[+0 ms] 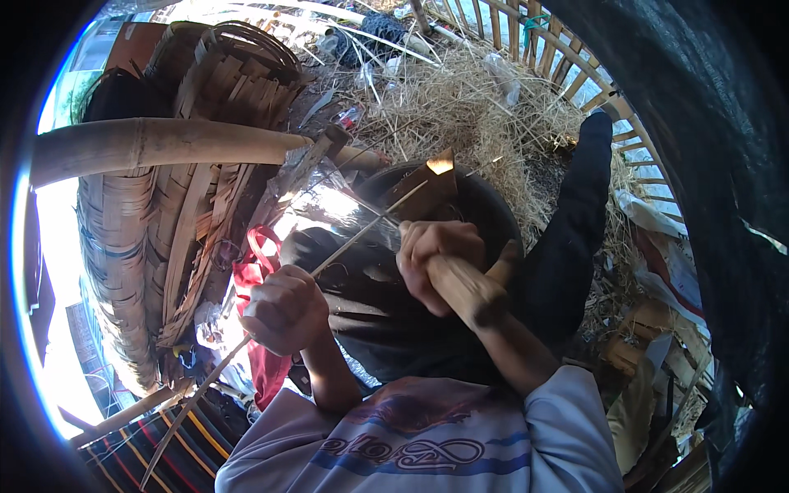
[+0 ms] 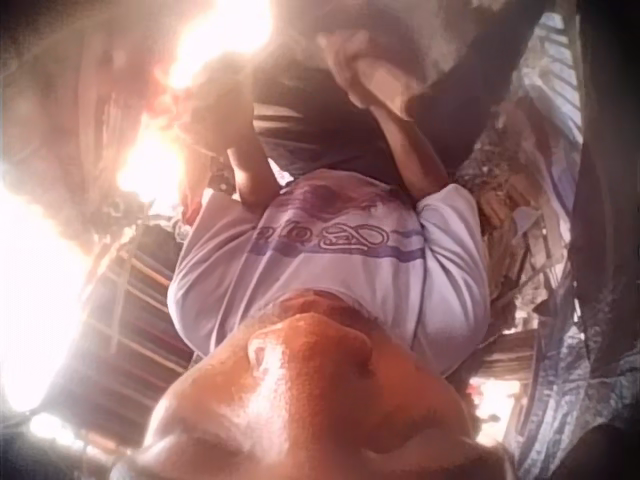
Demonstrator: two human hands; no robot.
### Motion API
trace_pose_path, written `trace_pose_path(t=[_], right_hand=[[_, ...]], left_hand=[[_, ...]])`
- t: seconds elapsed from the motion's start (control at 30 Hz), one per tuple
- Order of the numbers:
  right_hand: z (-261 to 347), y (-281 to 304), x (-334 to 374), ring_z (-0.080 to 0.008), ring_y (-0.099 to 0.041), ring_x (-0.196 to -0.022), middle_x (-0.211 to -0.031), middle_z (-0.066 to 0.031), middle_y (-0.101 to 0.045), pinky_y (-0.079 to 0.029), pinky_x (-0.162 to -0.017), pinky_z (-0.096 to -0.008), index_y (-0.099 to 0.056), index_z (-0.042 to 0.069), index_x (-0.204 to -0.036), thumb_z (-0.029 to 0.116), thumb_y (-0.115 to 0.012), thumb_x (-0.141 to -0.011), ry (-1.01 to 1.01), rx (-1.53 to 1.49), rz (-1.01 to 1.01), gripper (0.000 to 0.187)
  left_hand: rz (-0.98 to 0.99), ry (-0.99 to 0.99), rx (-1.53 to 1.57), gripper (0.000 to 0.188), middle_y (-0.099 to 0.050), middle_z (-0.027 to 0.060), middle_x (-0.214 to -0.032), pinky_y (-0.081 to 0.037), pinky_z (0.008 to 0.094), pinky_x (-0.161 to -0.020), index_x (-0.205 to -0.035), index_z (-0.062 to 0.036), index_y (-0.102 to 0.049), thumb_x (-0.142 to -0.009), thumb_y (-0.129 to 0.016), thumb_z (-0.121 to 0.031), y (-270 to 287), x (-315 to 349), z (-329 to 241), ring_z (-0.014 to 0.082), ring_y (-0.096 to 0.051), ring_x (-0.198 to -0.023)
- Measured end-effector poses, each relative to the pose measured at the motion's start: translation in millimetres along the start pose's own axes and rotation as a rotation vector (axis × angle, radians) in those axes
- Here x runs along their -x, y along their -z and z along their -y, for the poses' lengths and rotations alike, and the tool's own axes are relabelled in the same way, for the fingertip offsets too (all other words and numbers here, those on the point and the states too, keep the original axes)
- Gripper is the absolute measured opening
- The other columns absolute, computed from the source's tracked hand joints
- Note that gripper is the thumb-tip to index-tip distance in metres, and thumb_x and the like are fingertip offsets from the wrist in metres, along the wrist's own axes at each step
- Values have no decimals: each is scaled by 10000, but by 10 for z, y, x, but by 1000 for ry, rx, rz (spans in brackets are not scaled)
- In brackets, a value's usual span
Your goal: The person shaves a thin wooden stick along its length using a knife.
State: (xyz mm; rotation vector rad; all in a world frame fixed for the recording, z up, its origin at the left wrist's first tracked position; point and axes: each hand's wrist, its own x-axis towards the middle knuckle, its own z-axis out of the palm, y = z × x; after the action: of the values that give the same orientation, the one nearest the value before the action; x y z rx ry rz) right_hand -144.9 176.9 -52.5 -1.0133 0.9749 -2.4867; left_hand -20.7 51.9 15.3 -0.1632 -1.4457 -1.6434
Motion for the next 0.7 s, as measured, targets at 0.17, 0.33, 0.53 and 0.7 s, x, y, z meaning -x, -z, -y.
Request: trace_pose_path(t=[0.17, 0.33, 0.53, 0.7], right_hand=[[-51, 107, -12, -146, -508, -510, -573, -66, -524, -465, -531, -284, -450, 46, -718, 12, -603, -793, -120, -58, -110, 174], [-338, 199, 166, -132, -529, -510, -560, -52, -518, -459, -536, -271, -444, 47, -701, 33, -630, -799, -96, -34, -99, 211], [-1085, 1017, 838, -22, -505, -534, -563, 36, -520, -400, -480, -237, -500, 65, -638, 93, -675, -805, -602, 620, -531, 243], [-946, 1192, 788, -86, -533, -561, -618, -2, -520, -438, -539, -246, -497, 74, -742, 92, -660, -826, -613, 520, -605, 184]], left_hand=[[-8, -24, -1, 531, -193, -69, -401, -141, 227, -328, -516, -148, -206, -983, -389, -321, 99, 39, -16, 52, -160, -302], [-11, -29, -11, 522, -193, -68, -404, -131, 224, -325, -524, -146, -212, -985, -386, -322, 104, 10, -28, 50, -157, -304], [-51, 3, 1, 513, -165, -69, -418, -107, 227, -335, -538, -162, -206, -992, -359, -345, 201, 19, -8, 52, -131, -326], [-525, -49, -180, 505, -100, -57, -493, -67, 264, -410, -574, -176, -182, -1016, -277, -403, 274, -22, -68, 63, -59, -433]])
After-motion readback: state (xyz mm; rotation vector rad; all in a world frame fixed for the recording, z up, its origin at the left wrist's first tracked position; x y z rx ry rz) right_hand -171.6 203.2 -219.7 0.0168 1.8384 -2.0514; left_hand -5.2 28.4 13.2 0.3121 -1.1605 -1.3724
